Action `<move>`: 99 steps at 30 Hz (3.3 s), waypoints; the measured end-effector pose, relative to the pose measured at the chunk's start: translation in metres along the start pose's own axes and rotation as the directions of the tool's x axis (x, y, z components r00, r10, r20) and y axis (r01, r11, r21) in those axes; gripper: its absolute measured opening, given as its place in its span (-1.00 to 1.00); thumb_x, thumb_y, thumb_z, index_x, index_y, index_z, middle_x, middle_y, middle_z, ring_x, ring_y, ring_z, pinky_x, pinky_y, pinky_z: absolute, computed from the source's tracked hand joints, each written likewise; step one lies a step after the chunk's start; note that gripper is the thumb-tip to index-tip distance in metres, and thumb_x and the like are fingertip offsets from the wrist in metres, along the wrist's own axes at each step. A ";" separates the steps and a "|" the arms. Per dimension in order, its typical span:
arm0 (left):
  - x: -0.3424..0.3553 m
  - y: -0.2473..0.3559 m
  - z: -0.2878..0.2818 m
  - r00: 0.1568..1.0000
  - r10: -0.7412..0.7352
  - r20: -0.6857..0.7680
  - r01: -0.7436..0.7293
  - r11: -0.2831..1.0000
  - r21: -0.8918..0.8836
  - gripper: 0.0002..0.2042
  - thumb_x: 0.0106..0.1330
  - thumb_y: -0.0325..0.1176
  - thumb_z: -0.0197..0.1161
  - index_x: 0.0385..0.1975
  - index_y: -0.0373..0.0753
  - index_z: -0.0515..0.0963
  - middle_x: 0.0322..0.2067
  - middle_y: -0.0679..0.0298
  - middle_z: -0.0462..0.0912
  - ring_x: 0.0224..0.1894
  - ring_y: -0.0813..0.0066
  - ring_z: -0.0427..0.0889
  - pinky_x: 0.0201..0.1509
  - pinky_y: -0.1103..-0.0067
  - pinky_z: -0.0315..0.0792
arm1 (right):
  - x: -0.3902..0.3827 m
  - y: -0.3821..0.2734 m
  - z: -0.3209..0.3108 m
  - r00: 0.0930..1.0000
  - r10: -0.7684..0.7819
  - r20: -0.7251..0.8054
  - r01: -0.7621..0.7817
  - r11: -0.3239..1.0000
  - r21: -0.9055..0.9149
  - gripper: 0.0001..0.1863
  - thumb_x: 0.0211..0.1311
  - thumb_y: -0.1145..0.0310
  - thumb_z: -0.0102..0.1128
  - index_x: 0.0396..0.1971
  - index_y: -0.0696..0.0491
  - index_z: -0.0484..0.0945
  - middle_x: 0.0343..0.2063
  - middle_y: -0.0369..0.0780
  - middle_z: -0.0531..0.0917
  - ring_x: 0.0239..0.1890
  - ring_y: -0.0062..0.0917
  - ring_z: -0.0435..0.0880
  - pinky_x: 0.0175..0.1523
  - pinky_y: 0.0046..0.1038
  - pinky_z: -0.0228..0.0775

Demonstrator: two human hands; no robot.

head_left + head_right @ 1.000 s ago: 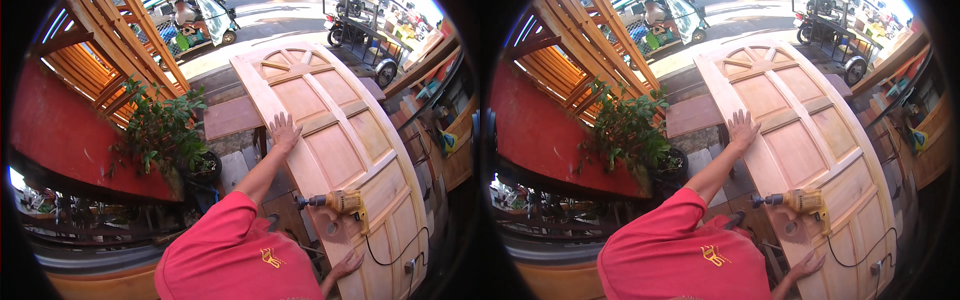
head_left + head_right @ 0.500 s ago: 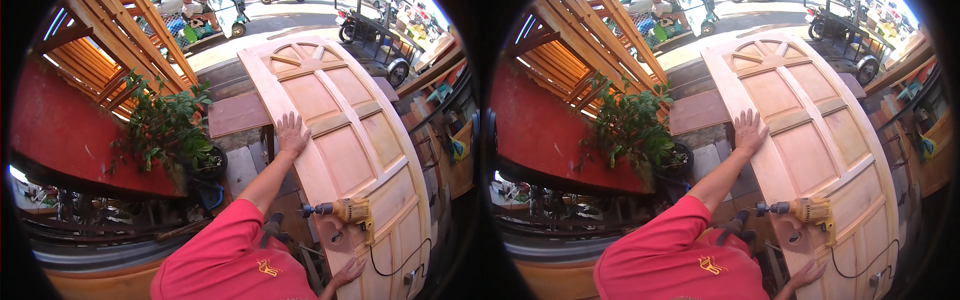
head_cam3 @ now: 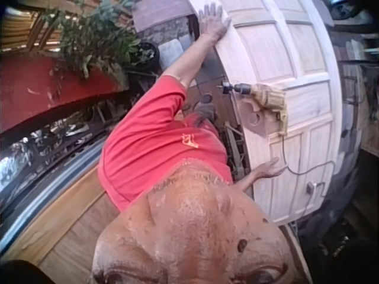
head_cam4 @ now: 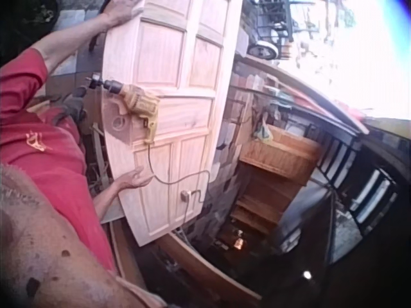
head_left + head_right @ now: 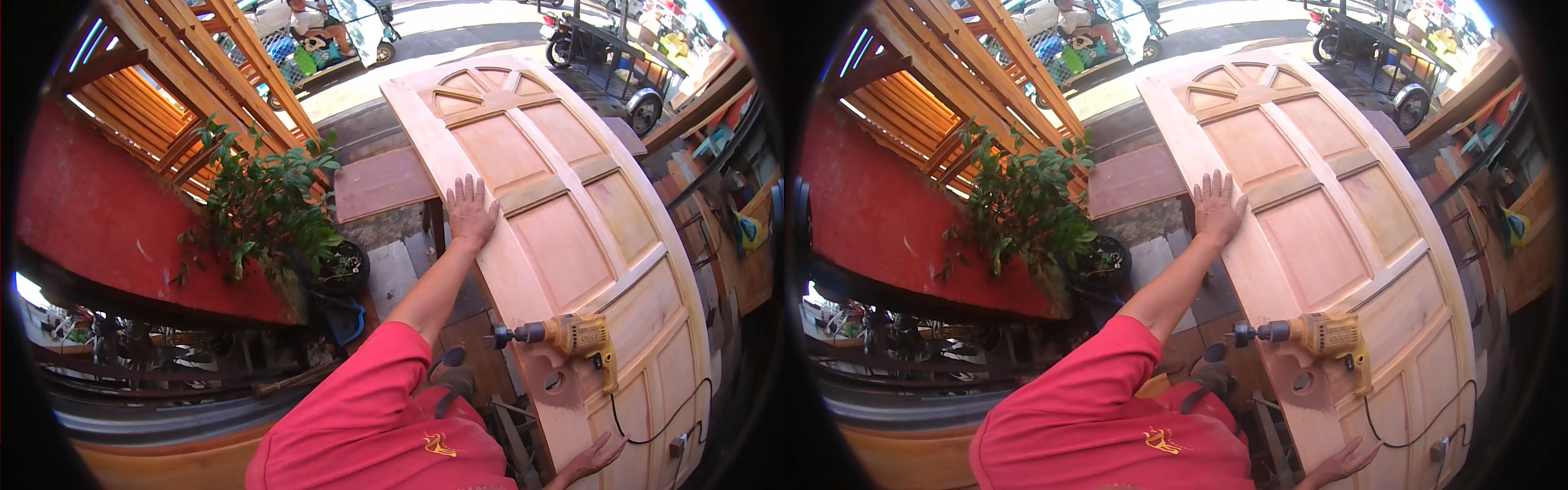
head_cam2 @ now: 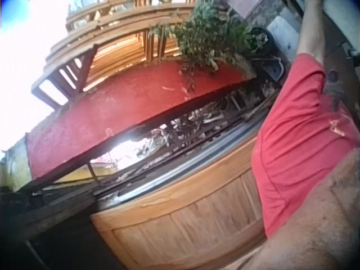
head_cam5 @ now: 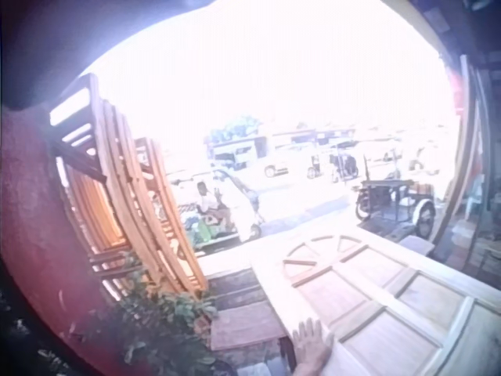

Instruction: Drilling a hole in a wooden door using a power drill with a hole-saw attachment.

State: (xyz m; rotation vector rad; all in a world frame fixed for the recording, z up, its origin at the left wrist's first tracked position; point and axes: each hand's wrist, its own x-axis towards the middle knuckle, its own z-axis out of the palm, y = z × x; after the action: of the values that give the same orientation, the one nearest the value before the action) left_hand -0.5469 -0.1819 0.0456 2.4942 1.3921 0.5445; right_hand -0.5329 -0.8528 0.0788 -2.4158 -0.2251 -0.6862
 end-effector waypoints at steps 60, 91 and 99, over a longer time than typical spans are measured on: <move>0.003 -0.005 0.009 0.999 0.002 -0.044 -0.002 1.000 0.005 -0.36 0.74 0.01 -0.04 0.71 -0.11 0.34 0.75 0.17 0.23 0.80 -0.01 0.05 0.86 0.02 -0.21 | 0.008 0.069 0.006 0.969 0.064 0.239 0.007 0.958 -0.286 -0.30 0.71 0.06 0.28 0.61 0.18 0.44 0.53 0.23 0.48 0.57 0.12 0.47 0.61 -0.04 0.33; 0.004 -0.001 0.002 1.000 -0.029 -0.010 0.029 1.000 0.002 -0.24 0.71 0.14 -0.03 0.75 -0.21 0.21 0.78 0.03 0.10 0.82 0.00 -0.02 0.87 0.06 -0.26 | 0.007 0.058 0.005 0.978 0.082 0.193 -0.021 0.953 -0.301 -0.26 0.71 0.01 0.27 0.65 0.15 0.39 0.56 0.24 0.43 0.60 0.12 0.42 0.63 -0.04 0.29; 0.005 -0.001 0.001 0.999 -0.034 0.015 0.033 0.999 0.031 -0.21 0.72 0.18 -0.09 0.77 -0.21 0.17 0.80 0.04 0.04 0.84 0.03 -0.06 0.88 0.08 -0.29 | 0.006 0.051 0.006 0.981 0.104 0.163 -0.054 0.957 -0.285 -0.30 0.69 0.08 0.32 0.65 0.09 0.41 0.55 0.20 0.46 0.59 0.10 0.45 0.60 -0.02 0.35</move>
State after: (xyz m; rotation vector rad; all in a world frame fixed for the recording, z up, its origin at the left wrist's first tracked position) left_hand -0.5452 -0.1770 0.0451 2.4883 1.4443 0.4995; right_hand -0.5092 -0.8897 0.0513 -2.7439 -0.1063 -0.4944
